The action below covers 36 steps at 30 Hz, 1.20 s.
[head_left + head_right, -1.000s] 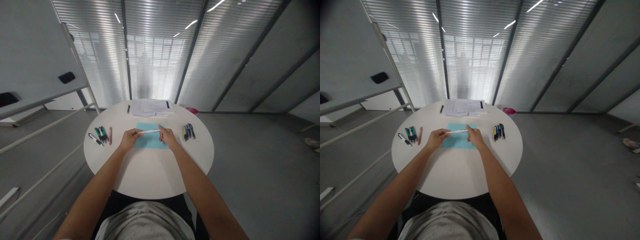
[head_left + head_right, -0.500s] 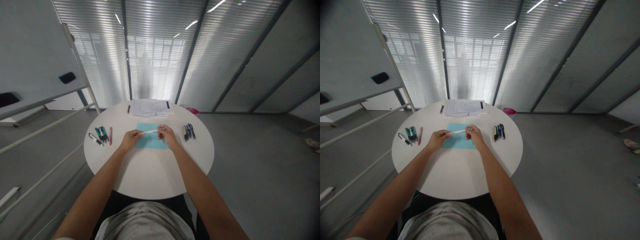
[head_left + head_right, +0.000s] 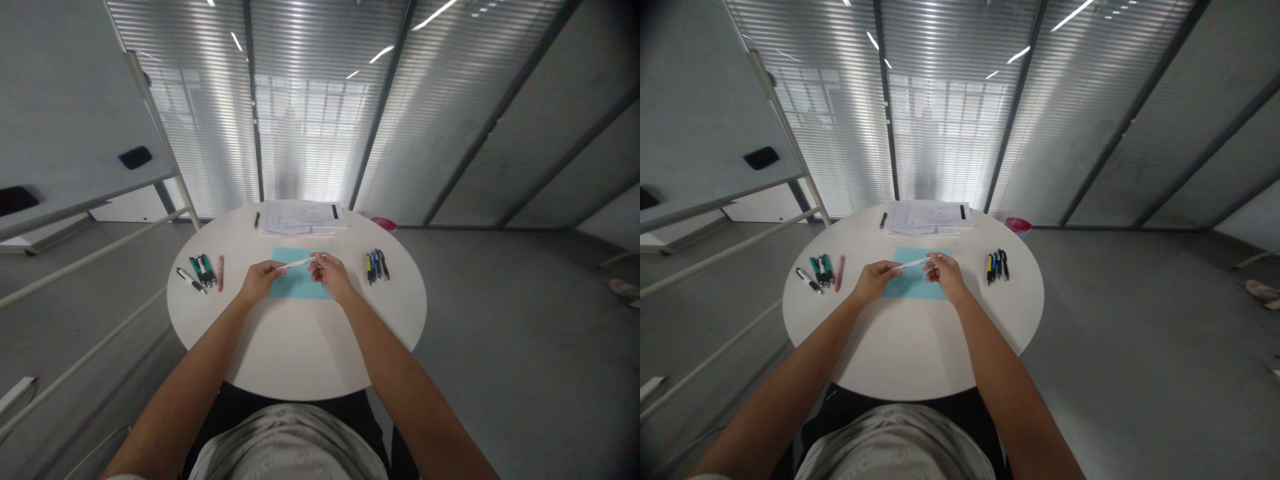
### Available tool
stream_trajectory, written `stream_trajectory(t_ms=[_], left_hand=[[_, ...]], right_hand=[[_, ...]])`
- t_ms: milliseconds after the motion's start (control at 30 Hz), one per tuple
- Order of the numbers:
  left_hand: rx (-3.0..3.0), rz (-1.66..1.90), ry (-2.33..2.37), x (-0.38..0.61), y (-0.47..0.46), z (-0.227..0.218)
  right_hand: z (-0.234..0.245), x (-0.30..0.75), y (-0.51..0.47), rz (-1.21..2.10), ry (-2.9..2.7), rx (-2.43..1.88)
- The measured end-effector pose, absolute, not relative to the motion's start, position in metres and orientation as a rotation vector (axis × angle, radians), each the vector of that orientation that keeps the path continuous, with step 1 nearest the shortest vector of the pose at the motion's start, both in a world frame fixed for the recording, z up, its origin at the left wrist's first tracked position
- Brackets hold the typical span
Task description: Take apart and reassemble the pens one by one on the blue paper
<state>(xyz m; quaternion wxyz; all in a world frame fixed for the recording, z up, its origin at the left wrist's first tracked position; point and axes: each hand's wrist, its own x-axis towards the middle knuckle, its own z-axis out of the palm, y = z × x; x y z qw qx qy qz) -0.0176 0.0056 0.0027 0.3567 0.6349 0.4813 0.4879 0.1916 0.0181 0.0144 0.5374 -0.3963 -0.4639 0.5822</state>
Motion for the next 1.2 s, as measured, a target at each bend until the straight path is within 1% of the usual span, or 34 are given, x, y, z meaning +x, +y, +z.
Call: stream_trajectory(t_ms=[167, 400, 500, 667, 800, 900, 967, 1200], left_hand=[[1.699, 1.223, 1.259, -0.018, 0.005, 0.004], [1.841, 1.220, 1.284, -0.016, 0.001, 0.008], [1.884, 1.178, 1.304, -0.013, -0.001, 0.006], [2.132, 1.066, 1.269, -0.014, -0.003, 0.004], [2.260, 0.984, 1.403, -0.023, 0.002, 0.000], [2.320, 0.743, 1.655, -0.027, 0.006, -0.005], [2.325, 0.629, 1.735, -0.028, 0.006, -0.006], [2.270, 0.545, 1.775, -0.025, 0.003, -0.004]], right_hand=[[0.015, 0.191, 0.019, 1.167, -1.225, -1.093], [0.015, 0.190, 0.017, 1.070, -1.171, -1.109], [0.014, 0.185, 0.019, 1.168, -1.015, -1.025], [0.022, 0.187, 0.020, 1.560, -0.631, -0.747], [0.032, 0.208, 0.019, 1.688, -0.495, -0.476], [0.034, 0.223, 0.018, 1.720, -0.502, -0.377], [0.033, 0.228, 0.017, 1.708, -0.515, -0.349], [0.028, 0.230, 0.017, 1.673, -0.508, -0.311]])
